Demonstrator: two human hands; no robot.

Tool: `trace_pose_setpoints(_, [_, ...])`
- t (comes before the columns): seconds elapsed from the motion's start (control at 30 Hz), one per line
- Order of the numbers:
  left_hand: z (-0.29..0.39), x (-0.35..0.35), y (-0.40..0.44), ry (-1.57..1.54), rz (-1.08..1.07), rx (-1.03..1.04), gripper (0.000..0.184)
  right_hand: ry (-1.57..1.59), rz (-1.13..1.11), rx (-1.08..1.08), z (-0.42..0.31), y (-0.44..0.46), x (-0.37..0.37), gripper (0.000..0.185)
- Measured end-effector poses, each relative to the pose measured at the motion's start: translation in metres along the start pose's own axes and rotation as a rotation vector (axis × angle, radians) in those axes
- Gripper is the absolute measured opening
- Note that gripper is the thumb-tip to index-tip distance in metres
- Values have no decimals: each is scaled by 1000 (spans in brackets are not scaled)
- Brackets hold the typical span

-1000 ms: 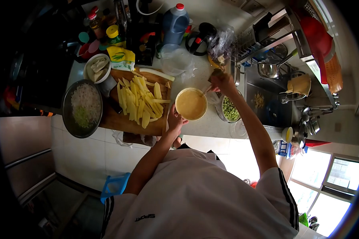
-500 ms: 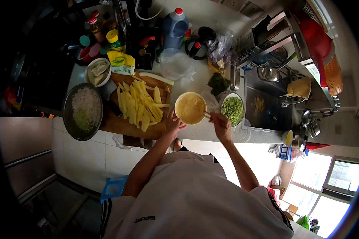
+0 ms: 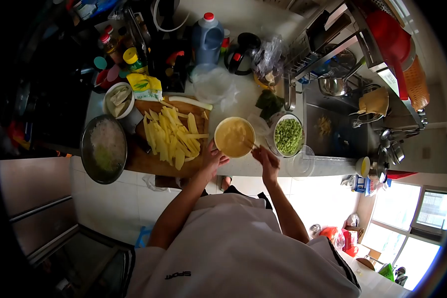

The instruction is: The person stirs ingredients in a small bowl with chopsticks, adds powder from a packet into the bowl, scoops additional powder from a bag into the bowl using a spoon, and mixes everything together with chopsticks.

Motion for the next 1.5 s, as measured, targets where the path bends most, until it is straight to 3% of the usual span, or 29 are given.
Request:
trace_pose_setpoints(0.1, [3,3,0,21,18,-13,60,-22,-113,-59,1,-16,40,22])
trace_pose_setpoints(0.2, [-4,2,-3,13,46,-34,61,-559,-136,-83,-32,18,39,17])
trace_pose_setpoints(0.33, [5,5,1,6,-8,-9,61,-721,-234,-119,-48,-11,70,10])
trace_pose_setpoints(0.4, [5,5,1,-32,-32,0,62,-771,-236,-272,-47,12,70,12])
trace_pose_setpoints(0.47, [-3,1,1,19,-7,-2,61,-785,-143,-188,-60,11,67,13])
trace_pose_setpoints(0.5, [3,3,4,46,1,10,60,-872,-213,-135,-59,0,73,14])
trace_pose_setpoints(0.53, [6,5,6,36,-14,4,61,-831,-222,-289,-59,-7,86,15])
trace_pose_setpoints(0.6, [7,6,6,22,-46,-23,61,-800,-323,-292,-52,6,88,15])
trace_pose_setpoints(0.67, [3,1,14,13,-87,-54,62,-830,-168,-77,-67,15,78,14])
trace_pose_setpoints(0.8, [13,4,15,-6,-98,-95,61,-844,-235,-345,-59,4,109,10])
trace_pose_setpoints(0.87, [8,0,21,-22,-144,-79,59,-801,-143,-225,-60,19,88,11])
trace_pose_setpoints(0.9, [5,-1,22,-31,-164,-72,59,-914,-142,-11,-66,9,86,13])
trace_pose_setpoints(1.0, [6,3,14,-34,-99,-80,56,-864,-233,-145,-72,-5,125,12])
trace_pose_setpoints(1.07, [10,4,13,-47,-116,-95,56,-813,-190,-335,-55,15,99,13])
trace_pose_setpoints(1.13, [10,3,10,-41,-102,-95,55,-985,-202,-87,-67,1,98,13])
trace_pose_setpoints(1.2, [4,5,6,-8,-72,-83,55,-929,-286,-109,-67,-6,121,12])
trace_pose_setpoints(1.23, [2,4,6,-24,-89,-80,55,-897,-290,-300,-58,6,114,12])
trace_pose_setpoints(1.27, [1,2,5,-40,-102,-77,55,-862,-242,-292,-51,13,98,12])
trace_pose_setpoints(1.33, [-5,-3,5,-44,-93,-66,55,-976,-246,-50,-68,1,96,12])
trace_pose_setpoints(1.43, [-13,-1,-2,-49,-69,-53,54,-918,-327,-260,-63,-1,116,7])
trace_pose_setpoints(1.47, [-13,-1,-4,-71,-79,-46,53,-781,-305,-277,-61,10,103,6])
trace_pose_setpoints(1.5, [-16,-3,-7,-94,-87,-42,52,-872,-292,-171,-68,11,93,7])
Point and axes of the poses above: each hand's wrist, its own y-axis towards the middle knuckle, its own x-axis out of the palm, z = x × y, the point moved 3 cm from there along y, towards the middle knuckle, and after that the axes turned 15 degrees about -z, right-handed, at the moved point
